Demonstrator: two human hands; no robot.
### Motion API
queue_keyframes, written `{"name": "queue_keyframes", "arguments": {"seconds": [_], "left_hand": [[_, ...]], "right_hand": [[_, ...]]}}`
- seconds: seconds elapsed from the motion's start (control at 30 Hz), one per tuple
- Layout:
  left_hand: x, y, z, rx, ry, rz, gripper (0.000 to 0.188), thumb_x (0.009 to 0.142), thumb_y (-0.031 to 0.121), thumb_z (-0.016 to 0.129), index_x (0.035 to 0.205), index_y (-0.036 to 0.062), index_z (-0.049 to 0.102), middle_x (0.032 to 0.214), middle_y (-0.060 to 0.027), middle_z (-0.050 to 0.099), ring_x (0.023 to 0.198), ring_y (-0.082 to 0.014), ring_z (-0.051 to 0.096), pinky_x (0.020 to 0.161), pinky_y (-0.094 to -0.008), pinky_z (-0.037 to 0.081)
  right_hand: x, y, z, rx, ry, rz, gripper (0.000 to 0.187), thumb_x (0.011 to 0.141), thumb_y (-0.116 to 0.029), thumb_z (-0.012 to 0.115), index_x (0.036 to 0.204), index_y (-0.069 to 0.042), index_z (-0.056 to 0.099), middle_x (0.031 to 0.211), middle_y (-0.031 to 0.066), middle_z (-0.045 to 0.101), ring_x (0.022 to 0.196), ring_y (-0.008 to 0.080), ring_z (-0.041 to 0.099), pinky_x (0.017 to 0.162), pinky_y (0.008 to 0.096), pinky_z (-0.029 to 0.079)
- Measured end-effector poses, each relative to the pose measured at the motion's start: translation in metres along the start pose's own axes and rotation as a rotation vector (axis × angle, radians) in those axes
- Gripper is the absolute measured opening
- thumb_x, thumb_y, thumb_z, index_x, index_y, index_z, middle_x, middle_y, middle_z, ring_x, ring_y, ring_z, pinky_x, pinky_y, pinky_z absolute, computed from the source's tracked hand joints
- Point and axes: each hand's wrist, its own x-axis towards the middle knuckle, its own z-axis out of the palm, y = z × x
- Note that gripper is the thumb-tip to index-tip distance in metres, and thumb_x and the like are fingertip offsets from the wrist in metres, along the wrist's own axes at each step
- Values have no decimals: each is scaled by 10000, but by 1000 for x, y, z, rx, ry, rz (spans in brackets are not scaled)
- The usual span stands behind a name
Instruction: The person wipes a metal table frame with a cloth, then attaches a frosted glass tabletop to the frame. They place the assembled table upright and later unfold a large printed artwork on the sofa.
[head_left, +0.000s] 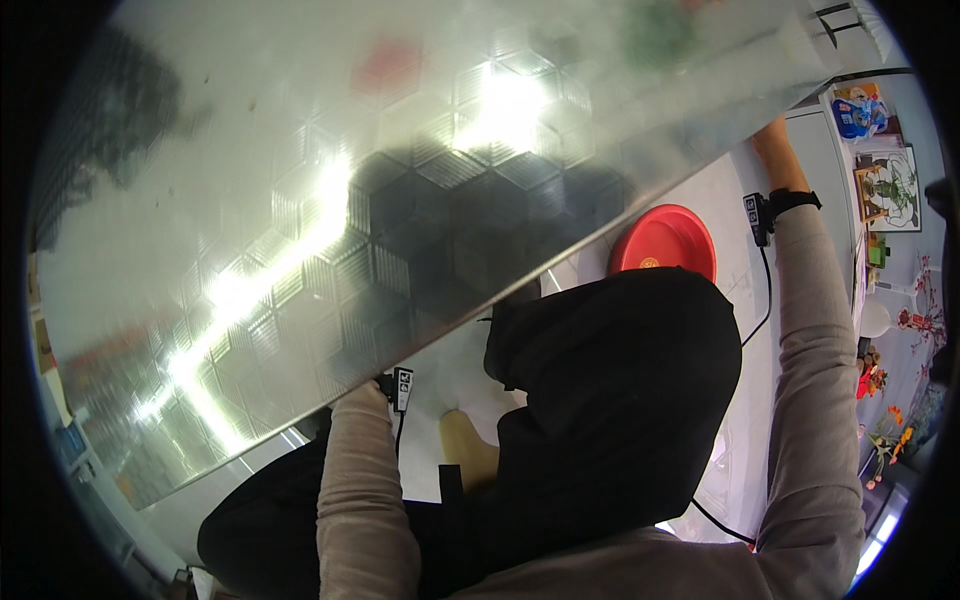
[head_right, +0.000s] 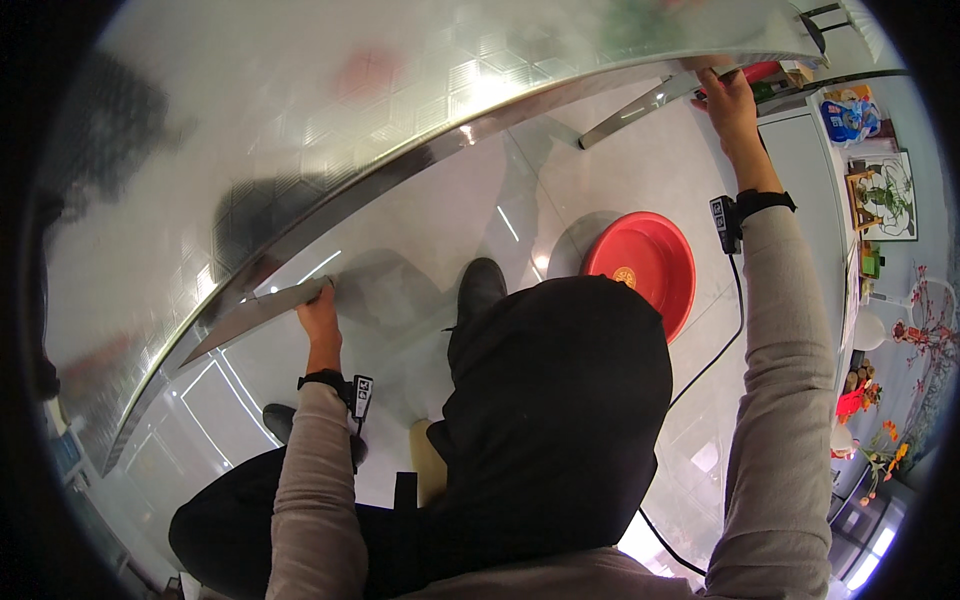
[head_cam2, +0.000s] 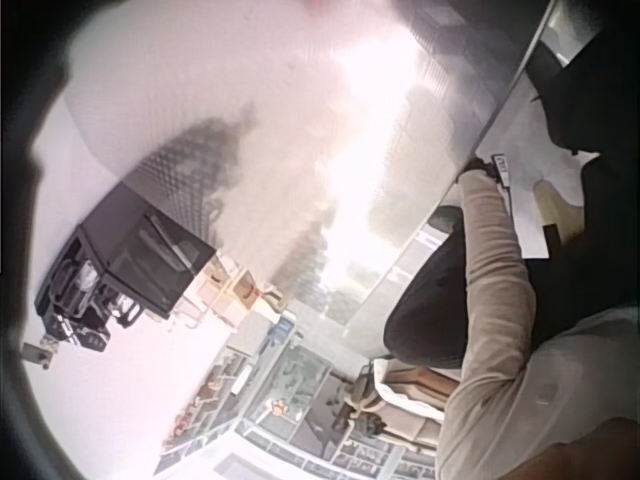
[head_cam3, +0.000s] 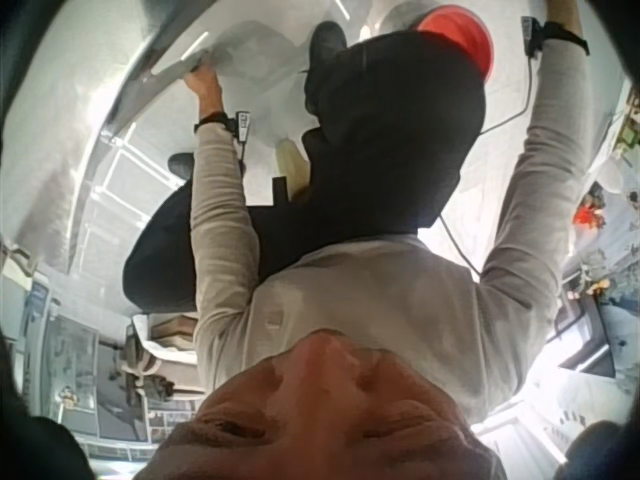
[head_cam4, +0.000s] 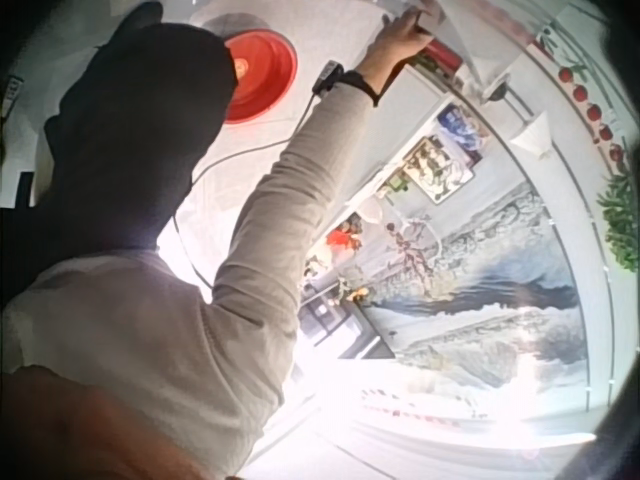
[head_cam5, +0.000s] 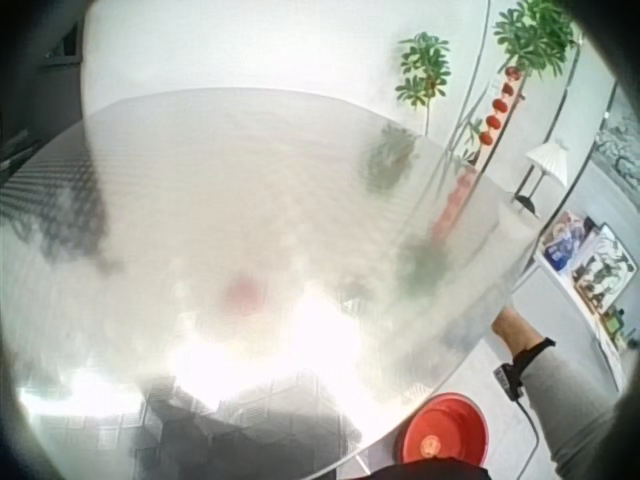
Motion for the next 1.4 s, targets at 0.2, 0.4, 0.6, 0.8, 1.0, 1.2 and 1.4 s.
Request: {"name": "queue_keyframes", "arguments": {"seconds": [0.2, 0.4, 0.6, 0.8, 1.0, 1.2, 1.4], "left_hand": [[4, -1, -1, 112, 9, 26, 256, 876, 56, 753, 1101, 4, 642, 1041, -40, 649, 953, -148, 610, 894, -304, 482], [1, -2, 1, -29, 23, -28, 305, 883, 46, 746, 1156, -1, 620, 1064, -51, 662, 981, -165, 628, 909, -318, 490], [6, -16, -1, -23, 6, -13, 311, 882, 42, 747, 1161, -5, 616, 1088, -64, 668, 1000, -171, 633, 918, -321, 492], [5, -20, 2, 77, 43, 32, 327, 875, 92, 770, 1152, -14, 632, 1089, -75, 672, 985, -182, 641, 906, -328, 499], [-2, 2, 5, 124, 51, -89, 316, 877, 93, 763, 1146, -14, 638, 1126, -91, 675, 1018, -200, 651, 928, -328, 499], [-2, 3, 5, -70, 16, -65, 279, 883, 46, 743, 1135, -13, 639, 1114, -90, 677, 1021, -198, 650, 931, -326, 498], [2, -4, 0, 128, 36, 33, 266, 887, 60, 747, 1120, -13, 642, 1069, -80, 681, 987, -191, 651, 897, -323, 506]], "right_hand": [[-13, -11, 1, 32, 49, 44, 350, 1014, -246, 641, 1302, -56, 586, 1244, 71, 636, 1106, 190, 627, 884, 383, 617], [-17, -19, 5, 13, 64, 77, 344, 1019, -243, 639, 1312, -70, 591, 1241, 63, 644, 1104, 184, 630, 880, 376, 617], [-11, -6, 1, 12, 49, 51, 346, 1019, -231, 637, 1320, -70, 583, 1273, 61, 647, 1140, 189, 635, 876, 370, 616], [3, 5, 0, 9, -5, 27, 366, 1016, -224, 645, 1338, -74, 560, 1287, 71, 646, 1159, 194, 635, 886, 372, 613], [-13, -4, 0, 7, 44, 17, 363, 1022, -242, 641, 1328, -64, 560, 1297, 79, 640, 1172, 202, 629, 894, 385, 610], [-18, -15, 3, -14, 21, 4, 357, 1025, -258, 637, 1309, -54, 567, 1290, 74, 634, 1164, 199, 625, 895, 395, 613], [-1, 7, -2, 1, 33, 25, 362, 1023, -278, 645, 1296, -51, 572, 1260, 71, 637, 1112, 191, 634, 871, 383, 621]]}}
